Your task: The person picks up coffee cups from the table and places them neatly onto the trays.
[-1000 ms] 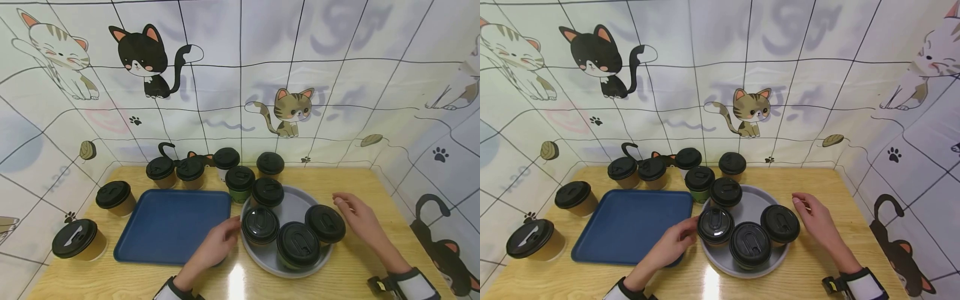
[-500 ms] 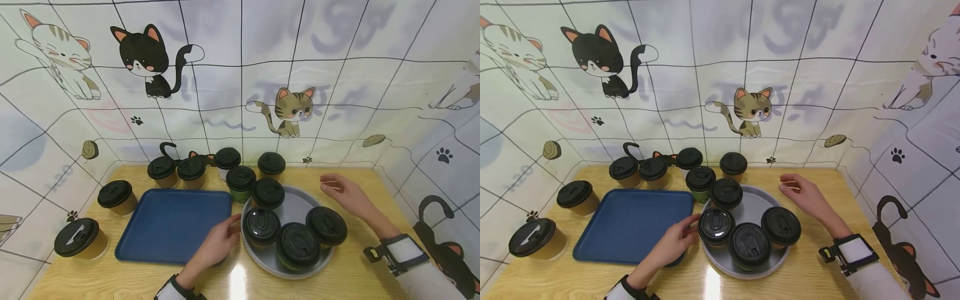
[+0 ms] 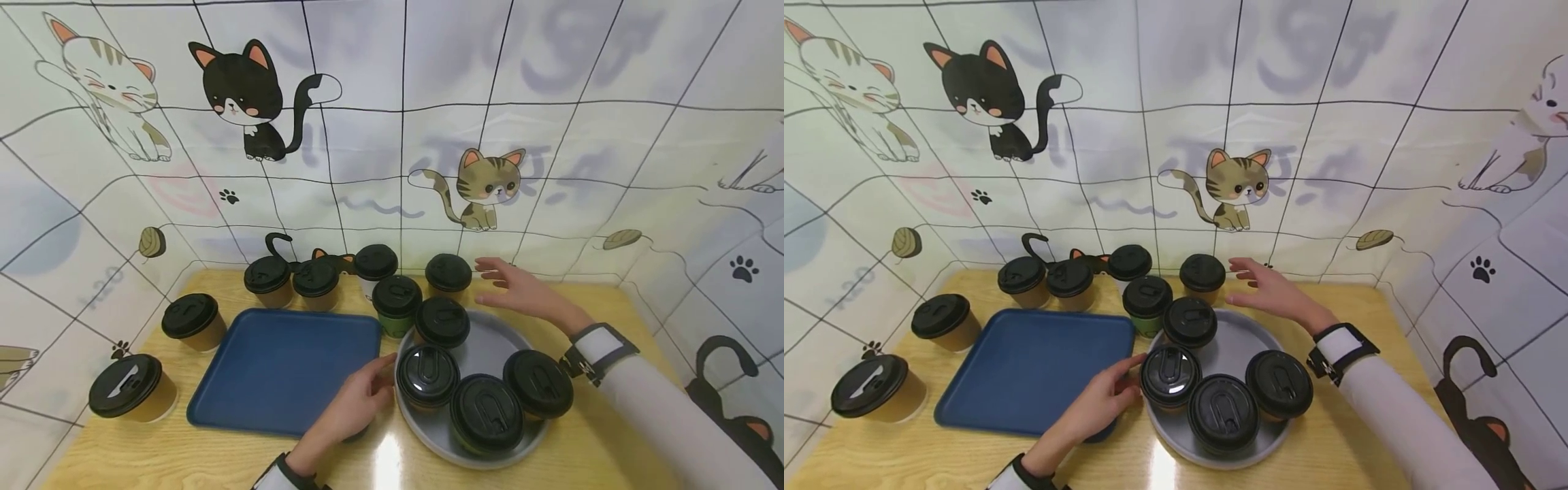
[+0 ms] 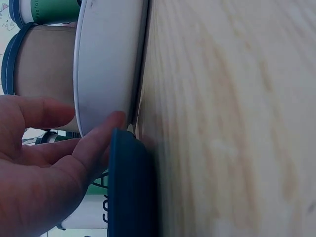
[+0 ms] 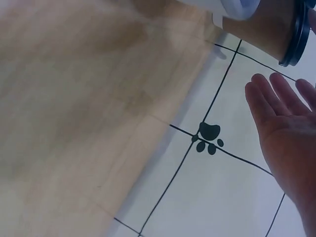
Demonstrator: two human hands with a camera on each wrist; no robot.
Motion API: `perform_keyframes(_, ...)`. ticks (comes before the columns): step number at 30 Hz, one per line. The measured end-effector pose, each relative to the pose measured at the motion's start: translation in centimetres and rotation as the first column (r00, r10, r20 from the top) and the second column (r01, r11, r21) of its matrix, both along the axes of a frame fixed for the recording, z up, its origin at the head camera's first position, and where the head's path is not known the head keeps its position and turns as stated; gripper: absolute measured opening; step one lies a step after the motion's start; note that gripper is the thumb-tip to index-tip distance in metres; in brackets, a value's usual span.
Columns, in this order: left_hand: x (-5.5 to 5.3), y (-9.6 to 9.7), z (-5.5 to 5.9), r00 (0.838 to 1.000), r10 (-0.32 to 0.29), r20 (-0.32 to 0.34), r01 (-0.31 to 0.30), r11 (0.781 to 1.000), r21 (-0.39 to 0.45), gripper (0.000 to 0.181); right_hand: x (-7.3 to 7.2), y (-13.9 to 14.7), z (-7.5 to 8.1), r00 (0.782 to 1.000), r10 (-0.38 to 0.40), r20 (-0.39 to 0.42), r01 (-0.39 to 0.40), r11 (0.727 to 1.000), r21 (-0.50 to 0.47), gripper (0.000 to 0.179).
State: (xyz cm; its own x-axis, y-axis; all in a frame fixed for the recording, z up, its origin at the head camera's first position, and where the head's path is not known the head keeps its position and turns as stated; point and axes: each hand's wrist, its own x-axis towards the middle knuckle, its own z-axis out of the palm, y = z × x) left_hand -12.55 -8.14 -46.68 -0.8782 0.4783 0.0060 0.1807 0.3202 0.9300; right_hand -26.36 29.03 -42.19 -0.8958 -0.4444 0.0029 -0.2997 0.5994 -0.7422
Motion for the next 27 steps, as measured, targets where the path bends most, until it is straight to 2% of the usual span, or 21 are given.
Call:
perform_keyframes(4, 0.2, 0.1, 0.0, 0.999, -0.008, 0.047, 0.006, 0.999, 0.048, 0.056, -1.3, -0.4, -0.1, 0.999, 0.025, -0.022, -0.025, 1.000, 0.010, 0.089)
perform_keyframes(7, 0.3, 0.2, 0.2, 0.999, -0.017, 0.034, 0.016, 0.999, 0.037, 0.057, -1.5, -0.3, 0.1, 0.999, 0.020, -0.034, -0.019, 0.999, 0.036, 0.087)
perform_keyframes(12, -0.2, 0.5, 0.6, 0.993, -0.029, -0.117, 0.018, 0.995, -0.096, 0.057, -0.4, 1.1, 0.3, 0.996, -0.066, -0.065, 0.074, 0.989, 0.130, 0.061)
perform_keyframes(14, -0.4, 0.8, 0.6, 0.986, -0.031, -0.161, 0.009, 0.991, -0.134, 0.057, 1.0, 2.3, 0.4, 0.990, -0.114, -0.089, 0.128, 0.975, 0.183, 0.051)
perform_keyframes(16, -0.7, 1.0, 0.5, 0.986, -0.027, -0.164, 0.003, 0.990, -0.144, 0.057, 2.9, 3.7, 0.6, 0.984, -0.162, -0.077, 0.175, 0.957, 0.230, 0.042)
perform_keyframes(17, -0.8, 1.0, 0.5, 0.988, -0.023, -0.153, 0.002, 0.990, -0.140, 0.057, 4.0, 4.4, 0.8, 0.982, -0.177, -0.061, 0.186, 0.950, 0.251, 0.038)
perform_keyframes(19, -0.9, 1.0, 0.3, 0.992, -0.022, -0.127, 0.005, 0.991, -0.134, 0.057, 6.4, 5.7, 1.1, 0.980, -0.200, 0.021, 0.188, 0.947, 0.262, 0.034)
perform_keyframes(22, -1.1, 0.9, 0.3, 0.998, -0.029, -0.056, 0.024, 0.995, -0.097, 0.058, 10.8, 6.9, 1.4, 0.962, -0.199, 0.189, 0.157, 0.964, 0.215, 0.031)
perform_keyframes(25, -1.2, 0.8, 0.3, 0.999, -0.037, -0.009, 0.036, 0.997, -0.068, 0.059, 14.8, 7.1, 0.8, 0.941, -0.139, 0.307, 0.111, 0.988, 0.108, 0.031)
perform_keyframes(27, -1.4, 0.7, 0.3, 0.999, -0.040, 0.008, 0.041, 0.997, -0.058, 0.060, 16.9, 6.7, -0.1, 0.926, -0.088, 0.367, 0.086, 0.996, 0.021, 0.031)
